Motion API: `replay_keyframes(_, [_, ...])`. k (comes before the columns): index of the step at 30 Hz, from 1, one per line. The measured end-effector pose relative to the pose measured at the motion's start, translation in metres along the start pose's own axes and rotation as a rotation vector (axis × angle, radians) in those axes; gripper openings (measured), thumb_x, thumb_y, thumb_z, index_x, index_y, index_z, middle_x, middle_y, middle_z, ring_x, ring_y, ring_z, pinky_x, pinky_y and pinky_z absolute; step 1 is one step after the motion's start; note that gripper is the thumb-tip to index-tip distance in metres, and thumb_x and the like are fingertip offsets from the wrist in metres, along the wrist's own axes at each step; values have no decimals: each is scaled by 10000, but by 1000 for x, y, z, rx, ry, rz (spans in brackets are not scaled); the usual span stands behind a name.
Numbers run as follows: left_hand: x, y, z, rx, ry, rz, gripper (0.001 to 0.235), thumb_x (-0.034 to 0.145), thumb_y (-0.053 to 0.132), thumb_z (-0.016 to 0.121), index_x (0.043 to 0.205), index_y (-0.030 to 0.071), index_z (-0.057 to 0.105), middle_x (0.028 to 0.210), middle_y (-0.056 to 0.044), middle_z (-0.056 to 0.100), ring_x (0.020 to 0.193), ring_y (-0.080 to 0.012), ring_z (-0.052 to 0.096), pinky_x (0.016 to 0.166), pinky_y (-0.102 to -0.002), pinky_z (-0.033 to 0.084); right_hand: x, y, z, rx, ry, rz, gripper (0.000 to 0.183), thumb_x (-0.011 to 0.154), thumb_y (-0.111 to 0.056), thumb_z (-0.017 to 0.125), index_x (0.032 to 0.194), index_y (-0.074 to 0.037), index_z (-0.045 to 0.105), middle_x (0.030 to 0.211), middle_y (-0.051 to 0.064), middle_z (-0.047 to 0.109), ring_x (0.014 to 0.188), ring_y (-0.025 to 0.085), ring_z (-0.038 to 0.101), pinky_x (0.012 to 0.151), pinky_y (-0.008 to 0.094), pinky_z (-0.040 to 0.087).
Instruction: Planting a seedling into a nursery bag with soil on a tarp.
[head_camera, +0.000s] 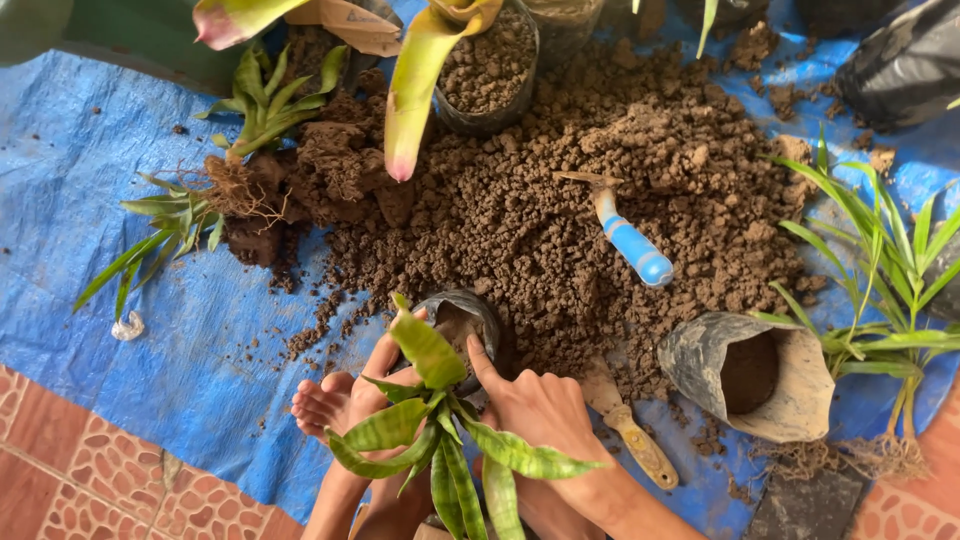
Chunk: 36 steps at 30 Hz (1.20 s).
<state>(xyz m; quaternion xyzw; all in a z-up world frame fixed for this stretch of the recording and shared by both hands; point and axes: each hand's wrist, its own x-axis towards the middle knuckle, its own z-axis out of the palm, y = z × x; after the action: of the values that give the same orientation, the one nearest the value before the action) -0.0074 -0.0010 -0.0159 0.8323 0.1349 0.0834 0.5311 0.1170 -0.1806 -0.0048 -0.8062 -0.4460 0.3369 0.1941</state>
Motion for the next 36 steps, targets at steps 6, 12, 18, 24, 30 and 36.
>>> replay_keyframes(6, [9,3,-1,-11,1,50,317,763,69,703,1073,79,775,1561,-233,429,1461,-399,455,1210,-501,423,5,-7,-23,40,16,25,887,769,-286,709,1520,51,380,585,24,754,360,226,631,334,388,447])
replay_keyframes(12, [-6,-15,-4,65,-9,-304,498,839,84,618,1332,48,563,762,37,616,637,-44,545,612,-198,450,19,-8,-46,-4,-62,128,737,779,-162,635,1503,-116,505,543,196,667,393,305,610,408,460,469])
replay_keyframes(18, [-8,-15,-5,-18,-65,-368,759,813,260,676,1483,20,411,668,39,599,557,-57,523,527,-197,402,34,-4,-52,-6,80,-56,770,639,-3,549,1405,76,561,413,133,582,267,190,441,274,370,363])
replay_keyframes(24, [-16,-23,-4,259,-58,-341,734,821,89,642,1525,86,434,1476,-40,567,1311,-172,587,1112,-273,363,41,1,-62,-62,15,-1,825,628,-83,576,1450,-144,592,591,215,711,354,349,605,376,453,479])
replay_keyframes(30, [-66,-104,10,1440,37,-179,1152,771,921,244,1678,214,295,1739,-142,117,1546,-481,-46,1205,-602,-222,46,7,-54,-128,48,-91,783,657,-125,659,1435,-66,594,605,212,705,369,339,620,353,431,462])
replay_keyframes(36, [-95,-150,12,709,456,303,1551,626,506,868,1575,55,-272,1692,-169,-189,1622,-265,-130,1357,-421,-65,42,5,-50,-173,55,-90,716,733,-119,614,1449,-130,595,602,203,714,352,317,622,332,421,430])
